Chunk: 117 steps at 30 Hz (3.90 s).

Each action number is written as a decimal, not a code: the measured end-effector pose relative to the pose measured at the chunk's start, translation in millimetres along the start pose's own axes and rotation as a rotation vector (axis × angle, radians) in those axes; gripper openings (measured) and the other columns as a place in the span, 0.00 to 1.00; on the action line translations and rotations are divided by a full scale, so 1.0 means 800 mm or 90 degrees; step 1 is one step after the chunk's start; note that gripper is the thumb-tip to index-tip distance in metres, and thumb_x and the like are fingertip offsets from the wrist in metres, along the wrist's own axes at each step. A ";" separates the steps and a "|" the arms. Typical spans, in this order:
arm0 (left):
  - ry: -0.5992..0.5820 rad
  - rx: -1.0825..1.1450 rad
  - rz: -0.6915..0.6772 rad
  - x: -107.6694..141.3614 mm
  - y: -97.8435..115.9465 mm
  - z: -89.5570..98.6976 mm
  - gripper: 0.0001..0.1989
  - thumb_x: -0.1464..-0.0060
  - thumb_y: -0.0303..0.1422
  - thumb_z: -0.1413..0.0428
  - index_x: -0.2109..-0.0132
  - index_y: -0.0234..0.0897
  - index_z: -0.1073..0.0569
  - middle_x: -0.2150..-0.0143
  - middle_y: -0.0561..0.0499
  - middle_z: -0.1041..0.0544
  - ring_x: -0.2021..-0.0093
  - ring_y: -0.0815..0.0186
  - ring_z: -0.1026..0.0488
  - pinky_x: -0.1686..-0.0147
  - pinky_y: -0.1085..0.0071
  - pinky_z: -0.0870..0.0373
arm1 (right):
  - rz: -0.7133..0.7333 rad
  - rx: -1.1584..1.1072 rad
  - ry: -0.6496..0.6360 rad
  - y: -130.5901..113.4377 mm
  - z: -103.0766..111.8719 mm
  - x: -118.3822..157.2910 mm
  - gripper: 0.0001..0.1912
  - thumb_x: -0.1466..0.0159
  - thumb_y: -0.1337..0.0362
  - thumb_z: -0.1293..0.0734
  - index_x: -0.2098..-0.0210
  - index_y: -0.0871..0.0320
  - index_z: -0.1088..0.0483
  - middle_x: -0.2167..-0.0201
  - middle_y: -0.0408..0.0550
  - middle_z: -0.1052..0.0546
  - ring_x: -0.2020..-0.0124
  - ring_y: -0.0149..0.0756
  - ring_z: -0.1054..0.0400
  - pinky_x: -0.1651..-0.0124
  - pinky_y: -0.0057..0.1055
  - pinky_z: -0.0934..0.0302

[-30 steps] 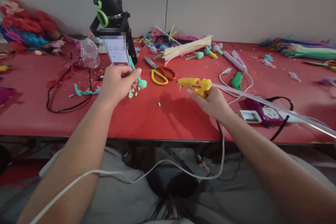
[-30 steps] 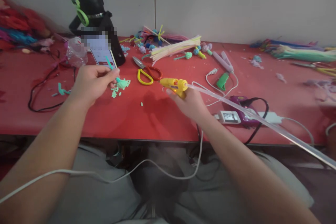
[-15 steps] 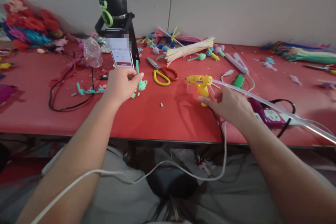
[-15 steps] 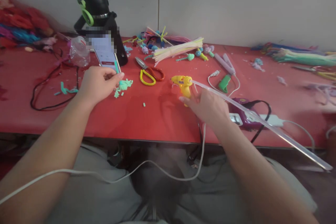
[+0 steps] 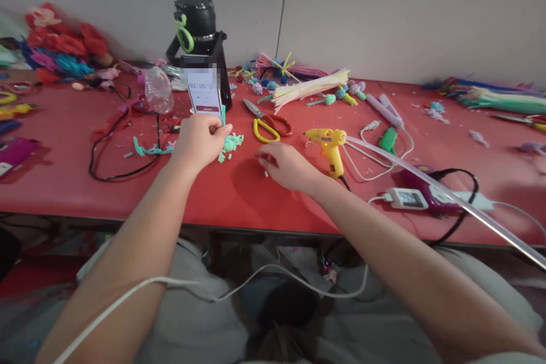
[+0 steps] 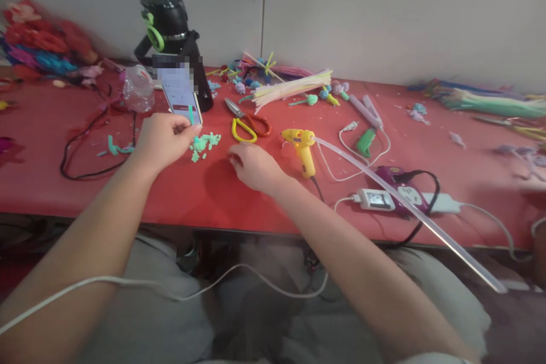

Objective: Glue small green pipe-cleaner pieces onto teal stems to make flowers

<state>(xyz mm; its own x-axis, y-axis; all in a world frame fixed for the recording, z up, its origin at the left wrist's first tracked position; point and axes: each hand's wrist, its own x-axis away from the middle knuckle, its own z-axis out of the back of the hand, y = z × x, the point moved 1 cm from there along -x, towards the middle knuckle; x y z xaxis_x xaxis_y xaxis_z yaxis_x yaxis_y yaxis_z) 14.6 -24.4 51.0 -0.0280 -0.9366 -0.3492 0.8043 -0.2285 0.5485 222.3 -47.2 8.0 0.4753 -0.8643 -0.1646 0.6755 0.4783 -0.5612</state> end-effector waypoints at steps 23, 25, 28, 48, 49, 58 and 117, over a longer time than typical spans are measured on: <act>0.011 -0.035 -0.018 0.002 -0.002 0.004 0.22 0.43 0.34 0.41 0.81 0.38 0.40 0.83 0.56 0.43 0.78 0.69 0.46 0.73 0.66 0.50 | -0.047 0.123 0.007 -0.021 -0.045 -0.087 0.07 0.31 0.66 0.33 0.62 0.59 0.21 0.56 0.55 0.21 0.55 0.43 0.29 0.57 0.34 0.38; 0.007 -0.029 -0.016 0.002 -0.004 0.003 0.22 0.43 0.34 0.41 0.81 0.38 0.40 0.83 0.56 0.43 0.78 0.69 0.46 0.73 0.66 0.50 | -0.029 0.118 0.018 -0.018 -0.045 -0.085 0.10 0.31 0.70 0.36 0.62 0.60 0.22 0.56 0.56 0.21 0.55 0.42 0.29 0.56 0.34 0.38; 0.004 -0.028 -0.007 0.002 -0.005 0.004 0.22 0.43 0.34 0.41 0.81 0.38 0.39 0.83 0.56 0.42 0.77 0.68 0.44 0.73 0.66 0.50 | -0.021 0.036 0.065 -0.009 -0.041 -0.081 0.08 0.32 0.71 0.36 0.62 0.61 0.23 0.59 0.55 0.21 0.58 0.39 0.29 0.56 0.33 0.39; -0.337 0.305 -0.082 0.052 0.061 -0.056 0.21 0.38 0.41 0.42 0.77 0.35 0.28 0.79 0.51 0.26 0.75 0.68 0.29 0.72 0.71 0.36 | -0.219 -0.583 0.232 0.019 0.015 0.069 0.19 0.42 0.47 0.25 0.69 0.58 0.22 0.75 0.43 0.25 0.72 0.30 0.36 0.65 0.32 0.41; -0.338 0.319 -0.080 0.053 0.063 -0.058 0.21 0.38 0.42 0.42 0.76 0.35 0.27 0.79 0.51 0.26 0.75 0.68 0.29 0.72 0.71 0.35 | -0.213 -0.578 0.241 0.016 0.016 0.070 0.19 0.42 0.47 0.25 0.68 0.58 0.22 0.74 0.44 0.25 0.73 0.30 0.36 0.66 0.32 0.40; -0.291 0.381 -0.092 0.050 0.069 -0.059 0.18 0.39 0.40 0.42 0.75 0.35 0.28 0.77 0.52 0.26 0.74 0.68 0.29 0.71 0.71 0.35 | -0.204 -0.565 0.215 0.011 0.034 0.076 0.18 0.37 0.48 0.29 0.65 0.58 0.22 0.69 0.47 0.22 0.70 0.31 0.33 0.65 0.31 0.37; -0.254 0.330 -0.071 0.043 0.067 -0.061 0.23 0.42 0.48 0.38 0.77 0.35 0.25 0.81 0.52 0.27 0.79 0.70 0.32 0.76 0.73 0.37 | 0.101 -0.104 0.231 -0.001 0.044 0.093 0.06 0.31 0.66 0.35 0.64 0.54 0.26 0.67 0.46 0.23 0.68 0.34 0.33 0.63 0.34 0.36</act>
<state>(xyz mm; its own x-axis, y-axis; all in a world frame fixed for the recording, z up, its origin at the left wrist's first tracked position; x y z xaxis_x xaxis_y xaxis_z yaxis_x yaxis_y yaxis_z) 85.6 -56.0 31.5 -0.3928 -0.9034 -0.1721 0.3967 -0.3353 0.8545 276.5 -106.5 24.7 0.3164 -0.7950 -0.5176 0.4977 0.6036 -0.6229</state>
